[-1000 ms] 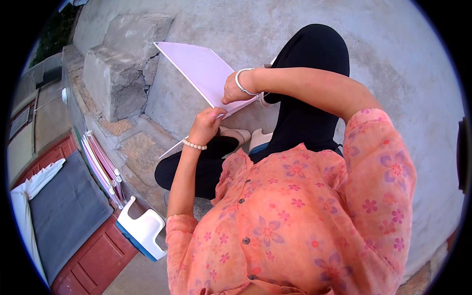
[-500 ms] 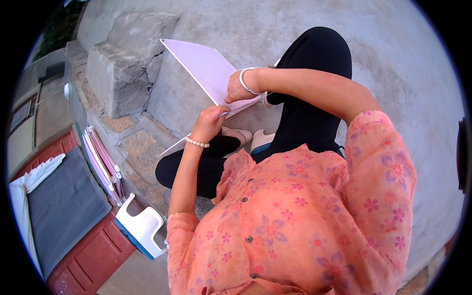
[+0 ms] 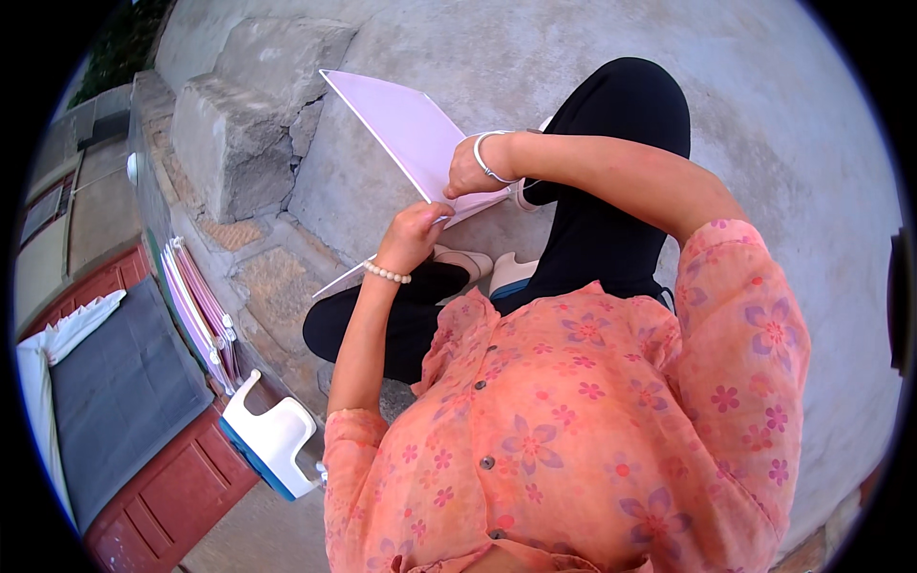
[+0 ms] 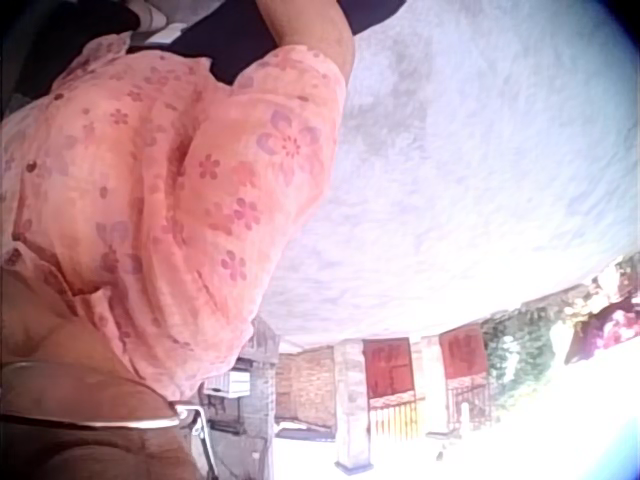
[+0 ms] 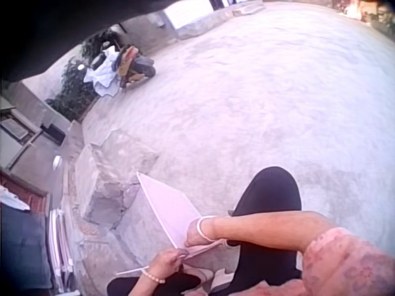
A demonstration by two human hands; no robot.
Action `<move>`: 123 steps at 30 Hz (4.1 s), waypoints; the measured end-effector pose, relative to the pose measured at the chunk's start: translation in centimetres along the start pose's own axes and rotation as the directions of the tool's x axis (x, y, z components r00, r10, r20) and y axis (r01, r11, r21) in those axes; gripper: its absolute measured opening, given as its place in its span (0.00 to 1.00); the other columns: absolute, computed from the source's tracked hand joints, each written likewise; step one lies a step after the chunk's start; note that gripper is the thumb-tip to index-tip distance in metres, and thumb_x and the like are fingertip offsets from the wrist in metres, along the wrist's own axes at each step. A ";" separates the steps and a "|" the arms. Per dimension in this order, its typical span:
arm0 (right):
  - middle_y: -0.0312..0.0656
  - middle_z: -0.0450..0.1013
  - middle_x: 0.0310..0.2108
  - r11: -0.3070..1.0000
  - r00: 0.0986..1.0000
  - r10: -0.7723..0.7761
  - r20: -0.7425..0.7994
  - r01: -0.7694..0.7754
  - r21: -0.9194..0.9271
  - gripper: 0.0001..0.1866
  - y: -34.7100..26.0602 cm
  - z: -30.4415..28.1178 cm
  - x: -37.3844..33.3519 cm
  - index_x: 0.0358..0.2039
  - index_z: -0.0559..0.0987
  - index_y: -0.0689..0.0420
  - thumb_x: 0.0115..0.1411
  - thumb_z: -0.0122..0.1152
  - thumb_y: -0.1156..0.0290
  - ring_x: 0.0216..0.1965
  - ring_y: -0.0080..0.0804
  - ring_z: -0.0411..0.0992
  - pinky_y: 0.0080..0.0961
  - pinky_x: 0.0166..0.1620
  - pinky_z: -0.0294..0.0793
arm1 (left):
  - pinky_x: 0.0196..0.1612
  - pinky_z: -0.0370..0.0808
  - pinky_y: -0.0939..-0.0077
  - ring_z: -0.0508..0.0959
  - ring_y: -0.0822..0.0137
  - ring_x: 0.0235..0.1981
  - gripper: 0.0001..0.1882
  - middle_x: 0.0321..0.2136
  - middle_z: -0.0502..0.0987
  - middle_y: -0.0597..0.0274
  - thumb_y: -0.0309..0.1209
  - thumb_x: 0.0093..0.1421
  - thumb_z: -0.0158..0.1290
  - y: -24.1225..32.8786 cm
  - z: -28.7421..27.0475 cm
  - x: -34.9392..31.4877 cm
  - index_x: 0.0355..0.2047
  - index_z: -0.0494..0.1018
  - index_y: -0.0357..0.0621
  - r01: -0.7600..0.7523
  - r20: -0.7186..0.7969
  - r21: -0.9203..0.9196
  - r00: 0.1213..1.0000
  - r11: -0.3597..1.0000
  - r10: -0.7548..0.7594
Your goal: The person sits on the ground and threads a string through the loops of a pink foldable basket to assemble it, pulling the cord through the edges by hand.
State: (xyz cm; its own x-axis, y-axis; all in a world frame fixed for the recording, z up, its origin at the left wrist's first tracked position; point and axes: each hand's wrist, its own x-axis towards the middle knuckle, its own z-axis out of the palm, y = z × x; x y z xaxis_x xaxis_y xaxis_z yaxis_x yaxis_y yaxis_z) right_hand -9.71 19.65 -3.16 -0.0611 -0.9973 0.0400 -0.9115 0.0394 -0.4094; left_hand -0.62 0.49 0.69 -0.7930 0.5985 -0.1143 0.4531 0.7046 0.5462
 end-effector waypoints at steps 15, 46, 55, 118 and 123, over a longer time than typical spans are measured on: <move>0.48 0.75 0.33 1.000 0.999 0.005 0.044 -0.005 -0.008 0.12 -0.5 -0.2 0.5 0.39 0.76 0.54 0.53 0.49 0.71 0.38 0.47 0.73 0.39 0.40 0.72 | 0.31 0.73 0.68 0.76 0.55 0.28 0.08 0.24 0.75 0.54 0.18 0.49 0.51 -0.7 0.1 0.0 0.30 0.73 0.42 -0.055 -0.009 -0.017 0.998 0.998 0.055; 0.44 0.75 0.35 1.000 0.991 0.028 0.130 -0.027 -0.007 0.13 -0.9 -0.1 2.6 0.39 0.76 0.51 0.53 0.49 0.74 0.38 0.44 0.73 0.36 0.40 0.71 | 0.35 0.73 0.65 0.76 0.54 0.32 0.10 0.29 0.76 0.55 0.20 0.48 0.52 -1.4 0.3 -1.8 0.33 0.73 0.44 -0.096 -0.068 -0.025 0.993 0.995 0.094; 0.44 0.75 0.37 0.996 0.982 0.092 0.166 -0.089 -0.025 0.14 -1.7 0.4 2.8 0.40 0.77 0.54 0.54 0.48 0.73 0.40 0.43 0.73 0.34 0.43 0.71 | 0.37 0.72 0.65 0.75 0.54 0.33 0.13 0.29 0.75 0.54 0.19 0.48 0.51 -0.8 0.2 -2.6 0.35 0.72 0.42 -0.099 -0.160 0.027 0.982 0.995 0.102; 0.50 0.75 0.32 0.992 0.978 0.127 0.167 -0.129 0.000 0.13 -3.9 -0.6 1.1 0.40 0.74 0.55 0.54 0.47 0.73 0.37 0.50 0.73 0.41 0.40 0.71 | 0.34 0.73 0.67 0.75 0.56 0.31 0.13 0.27 0.74 0.56 0.19 0.47 0.53 -0.4 0.9 -3.2 0.35 0.72 0.43 -0.098 -0.128 0.059 0.986 0.993 0.105; 0.48 0.75 0.33 0.987 0.972 0.161 0.173 -0.162 -0.011 0.16 -4.5 -0.3 1.0 0.45 0.75 0.53 0.56 0.46 0.71 0.37 0.48 0.73 0.39 0.40 0.71 | 0.34 0.72 0.67 0.75 0.56 0.31 0.14 0.26 0.74 0.56 0.19 0.46 0.53 -0.4 0.9 -3.3 0.35 0.72 0.43 -0.097 -0.118 0.081 0.987 0.992 0.106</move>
State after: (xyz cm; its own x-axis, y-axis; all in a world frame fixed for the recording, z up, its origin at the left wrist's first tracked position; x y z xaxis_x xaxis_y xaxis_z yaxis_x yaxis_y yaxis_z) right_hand -5.76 18.50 -0.96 -0.1360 -0.9734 -0.1846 -0.8940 0.2009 -0.4006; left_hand 2.14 -1.42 0.08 -0.7827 0.6209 0.0429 0.5593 0.6715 0.4860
